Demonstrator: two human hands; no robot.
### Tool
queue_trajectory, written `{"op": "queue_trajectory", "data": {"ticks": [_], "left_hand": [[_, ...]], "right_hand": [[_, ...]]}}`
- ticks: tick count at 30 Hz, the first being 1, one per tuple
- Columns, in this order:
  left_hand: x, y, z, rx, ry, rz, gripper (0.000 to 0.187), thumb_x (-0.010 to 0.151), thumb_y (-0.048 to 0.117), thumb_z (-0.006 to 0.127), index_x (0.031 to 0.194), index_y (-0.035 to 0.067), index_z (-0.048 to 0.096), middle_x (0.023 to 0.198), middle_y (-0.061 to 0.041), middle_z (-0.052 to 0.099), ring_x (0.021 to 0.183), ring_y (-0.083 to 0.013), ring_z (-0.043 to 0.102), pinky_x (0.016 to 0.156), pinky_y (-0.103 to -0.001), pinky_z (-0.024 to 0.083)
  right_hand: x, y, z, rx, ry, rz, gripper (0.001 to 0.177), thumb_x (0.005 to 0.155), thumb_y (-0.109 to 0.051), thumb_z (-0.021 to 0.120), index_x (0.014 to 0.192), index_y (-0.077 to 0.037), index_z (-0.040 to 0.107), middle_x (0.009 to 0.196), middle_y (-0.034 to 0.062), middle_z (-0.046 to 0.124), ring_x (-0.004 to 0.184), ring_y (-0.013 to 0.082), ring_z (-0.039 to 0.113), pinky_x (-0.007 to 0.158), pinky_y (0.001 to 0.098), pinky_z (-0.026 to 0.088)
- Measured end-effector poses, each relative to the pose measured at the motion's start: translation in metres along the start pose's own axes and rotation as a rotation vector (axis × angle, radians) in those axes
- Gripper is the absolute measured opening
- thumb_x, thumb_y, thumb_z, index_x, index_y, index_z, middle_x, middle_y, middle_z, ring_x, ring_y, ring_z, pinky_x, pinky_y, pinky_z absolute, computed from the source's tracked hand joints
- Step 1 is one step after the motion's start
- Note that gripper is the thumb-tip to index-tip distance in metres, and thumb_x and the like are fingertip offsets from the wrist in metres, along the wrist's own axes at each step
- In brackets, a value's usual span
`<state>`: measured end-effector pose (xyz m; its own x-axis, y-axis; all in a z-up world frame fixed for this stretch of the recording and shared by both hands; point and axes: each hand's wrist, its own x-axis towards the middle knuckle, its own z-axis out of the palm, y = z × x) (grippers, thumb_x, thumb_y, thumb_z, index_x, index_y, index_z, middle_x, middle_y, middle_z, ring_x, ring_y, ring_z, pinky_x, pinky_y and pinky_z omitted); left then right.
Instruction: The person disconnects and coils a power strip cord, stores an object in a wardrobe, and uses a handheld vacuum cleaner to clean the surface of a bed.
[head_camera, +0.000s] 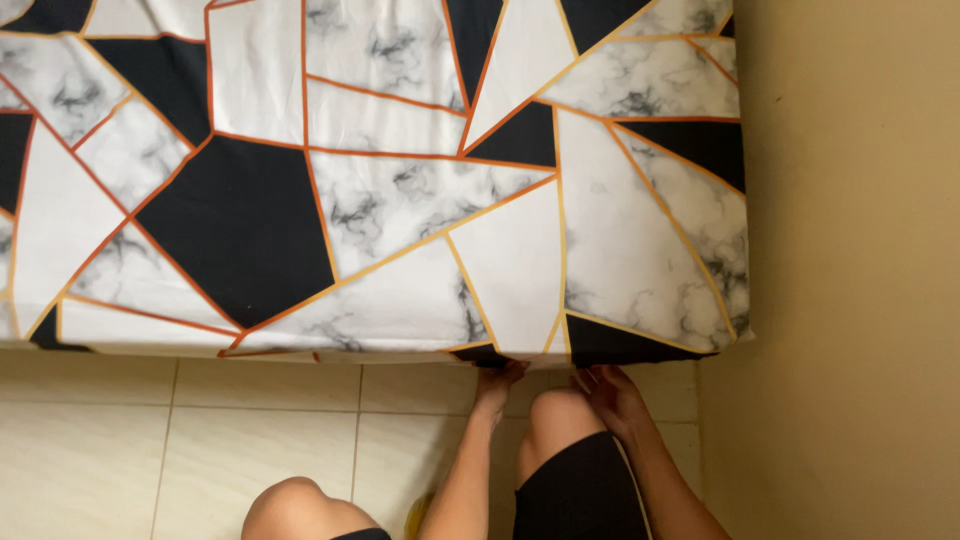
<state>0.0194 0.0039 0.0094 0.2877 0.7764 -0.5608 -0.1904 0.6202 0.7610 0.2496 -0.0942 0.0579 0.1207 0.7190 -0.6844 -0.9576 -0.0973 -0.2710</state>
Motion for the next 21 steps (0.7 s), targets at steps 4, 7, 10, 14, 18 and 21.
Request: {"op": "queue_trajectory", "data": {"ticks": [4, 7, 10, 14, 18, 21], "left_hand": [[0.009, -0.023, 0.001, 0.125, 0.045, 0.063, 0.039, 0.083, 0.009, 0.082, 0.119, 0.001, 0.07, 0.113, -0.007, 0.075, 0.101, -0.0161, 0.069, 0.092, -0.031, 0.054], [0.018, -0.031, 0.003, 0.181, 0.113, 0.046, 0.038, 0.083, 0.013, 0.083, 0.116, -0.003, 0.074, 0.112, -0.011, 0.078, 0.1, -0.0185, 0.07, 0.09, -0.034, 0.054], [0.046, -0.018, 0.008, 0.204, 0.127, 0.129, 0.044, 0.079, 0.016, 0.084, 0.119, 0.003, 0.069, 0.114, -0.006, 0.076, 0.103, -0.0167, 0.069, 0.091, -0.033, 0.054], [0.039, -0.003, 0.011, 0.403, 0.118, 0.321, 0.043, 0.082, 0.017, 0.087, 0.116, 0.0, 0.069, 0.11, -0.01, 0.076, 0.094, -0.0155, 0.067, 0.082, -0.034, 0.054], [0.015, 0.017, 0.015, 0.335, 0.218, 0.02, 0.029, 0.092, 0.018, 0.08, 0.099, -0.009, 0.072, 0.095, -0.021, 0.075, 0.072, -0.0159, 0.061, 0.063, -0.035, 0.05], [-0.008, 0.056, 0.009, 0.34, 0.356, -0.203, 0.038, 0.088, 0.022, 0.084, 0.111, -0.001, 0.064, 0.098, -0.013, 0.071, 0.07, -0.0159, 0.059, 0.061, -0.033, 0.047]], "right_hand": [[0.024, 0.004, -0.025, -0.072, -0.037, -0.067, 0.015, 0.09, -0.007, 0.072, 0.099, -0.009, 0.06, 0.113, 0.0111, 0.068, 0.116, 0.0322, 0.06, 0.108, 0.052, 0.047], [0.034, 0.006, -0.017, -0.556, 0.402, -0.111, 0.01, 0.098, -0.012, 0.065, 0.102, -0.008, 0.058, 0.105, 0.0075, 0.063, 0.108, 0.0258, 0.059, 0.096, 0.0516, 0.054], [0.046, 0.007, 0.002, -0.536, 0.369, -0.209, 0.012, 0.093, -0.001, 0.067, 0.101, -0.005, 0.059, 0.1, 0.0094, 0.063, 0.1, 0.025, 0.062, 0.084, 0.05, 0.057], [0.036, 0.01, 0.02, -0.552, 0.411, -0.223, 0.013, 0.095, -0.005, 0.065, 0.106, -0.007, 0.059, 0.104, 0.0086, 0.064, 0.098, 0.0251, 0.063, 0.084, 0.048, 0.056], [0.011, 0.006, 0.041, -0.535, 0.407, -0.112, 0.025, 0.094, -0.011, 0.061, 0.119, -0.011, 0.061, 0.113, 0.0071, 0.066, 0.101, 0.0253, 0.061, 0.086, 0.0445, 0.056], [-0.021, -0.004, 0.066, -0.763, 0.545, -0.005, 0.033, 0.098, -0.025, 0.066, 0.126, -0.009, 0.058, 0.119, 0.0067, 0.065, 0.105, 0.0252, 0.06, 0.088, 0.0423, 0.053]]}}
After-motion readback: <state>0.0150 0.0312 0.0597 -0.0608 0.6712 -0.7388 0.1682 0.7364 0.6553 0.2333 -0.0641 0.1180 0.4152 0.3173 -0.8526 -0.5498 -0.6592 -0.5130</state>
